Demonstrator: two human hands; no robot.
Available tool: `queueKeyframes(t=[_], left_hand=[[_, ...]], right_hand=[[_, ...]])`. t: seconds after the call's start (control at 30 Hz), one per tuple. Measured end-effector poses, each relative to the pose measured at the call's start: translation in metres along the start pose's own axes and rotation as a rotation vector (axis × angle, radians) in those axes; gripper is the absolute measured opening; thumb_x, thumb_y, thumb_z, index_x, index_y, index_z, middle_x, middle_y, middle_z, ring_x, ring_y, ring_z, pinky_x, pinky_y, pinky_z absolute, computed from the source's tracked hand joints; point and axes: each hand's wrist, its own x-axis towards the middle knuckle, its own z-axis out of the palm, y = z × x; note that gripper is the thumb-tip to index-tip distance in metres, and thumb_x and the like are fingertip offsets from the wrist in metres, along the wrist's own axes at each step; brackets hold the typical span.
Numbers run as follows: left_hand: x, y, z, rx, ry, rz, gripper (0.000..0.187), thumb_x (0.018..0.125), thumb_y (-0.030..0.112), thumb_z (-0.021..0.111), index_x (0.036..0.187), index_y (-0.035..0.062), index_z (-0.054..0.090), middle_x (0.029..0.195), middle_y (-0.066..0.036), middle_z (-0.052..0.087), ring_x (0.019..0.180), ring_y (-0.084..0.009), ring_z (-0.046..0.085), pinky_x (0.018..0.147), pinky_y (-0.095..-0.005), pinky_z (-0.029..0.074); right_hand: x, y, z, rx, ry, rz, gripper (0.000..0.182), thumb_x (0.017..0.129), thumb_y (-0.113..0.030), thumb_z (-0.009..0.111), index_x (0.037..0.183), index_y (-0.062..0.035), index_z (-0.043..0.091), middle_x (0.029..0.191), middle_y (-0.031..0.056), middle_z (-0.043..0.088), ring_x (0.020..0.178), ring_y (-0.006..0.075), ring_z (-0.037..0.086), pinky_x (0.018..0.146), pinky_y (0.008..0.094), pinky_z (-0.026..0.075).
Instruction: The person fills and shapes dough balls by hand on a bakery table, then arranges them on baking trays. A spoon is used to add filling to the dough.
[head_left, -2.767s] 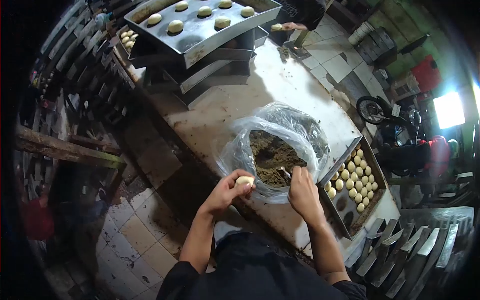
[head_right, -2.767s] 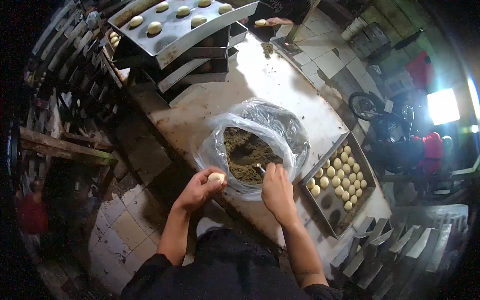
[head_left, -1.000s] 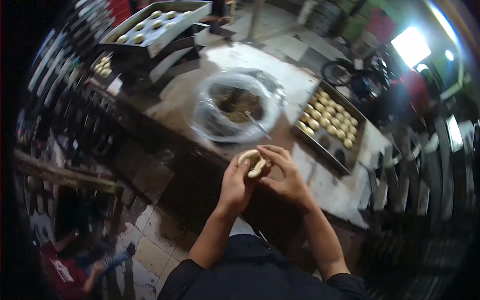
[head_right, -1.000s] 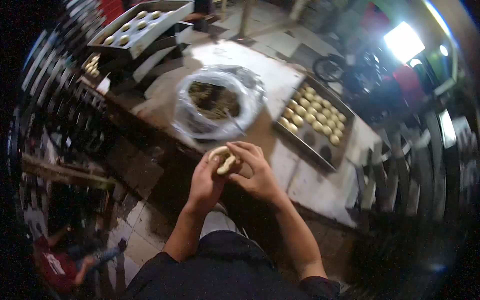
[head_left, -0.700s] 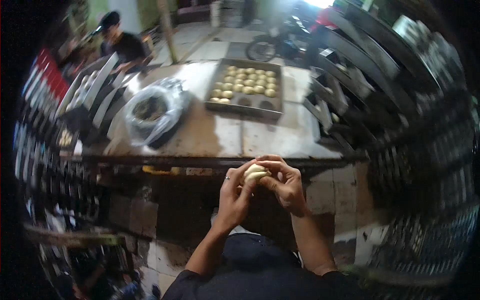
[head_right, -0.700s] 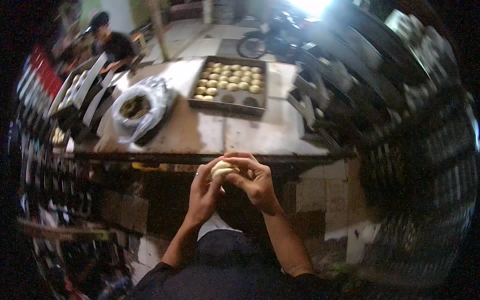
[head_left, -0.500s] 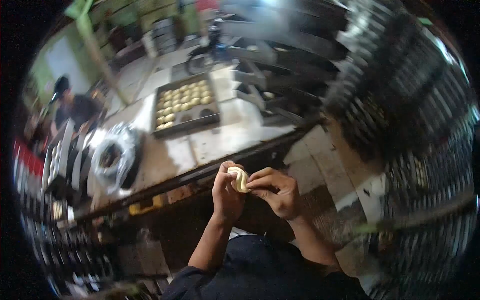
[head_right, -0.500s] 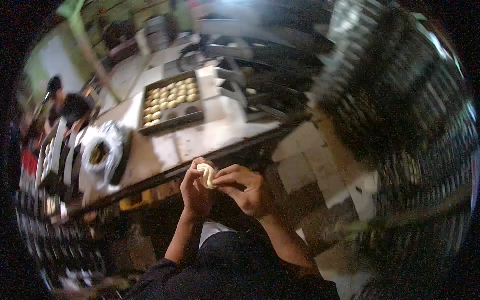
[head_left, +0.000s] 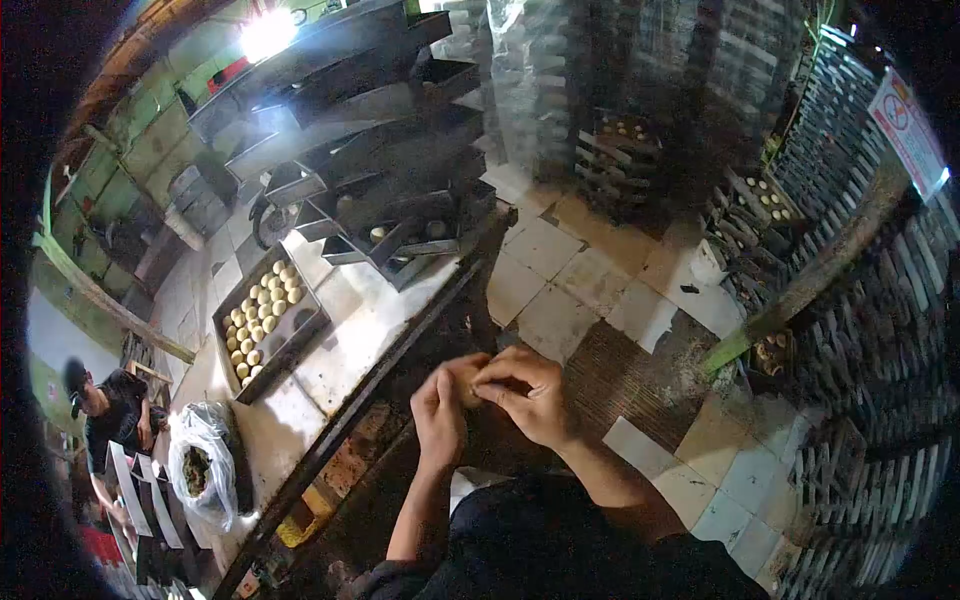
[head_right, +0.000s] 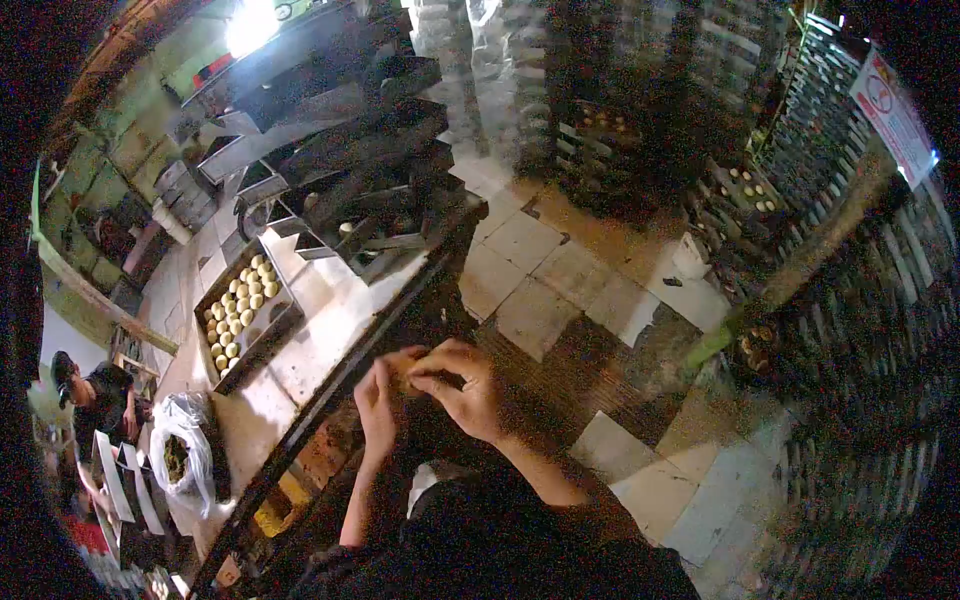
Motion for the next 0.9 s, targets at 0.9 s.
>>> queueKeyframes(t=[0.9], left_hand=[[0.013,-0.016,-0.37,0.779,0.551,-0.013,0.022,0.103,0.015,0.053,0.116,0.0,0.062,0.108,-0.018,0.071,0.109,-0.0359,0.064,0.093,-0.0453,0.046]], right_hand=[[0.106,0.12,0.418,0.94,-0.626,0.902,0.053,0.101,-0.035,0.068,0.138,-0.0024,0.049,0.121,0.0076,0.064,0.109,0.0154,0.065,0.094,0.0295,0.055]])
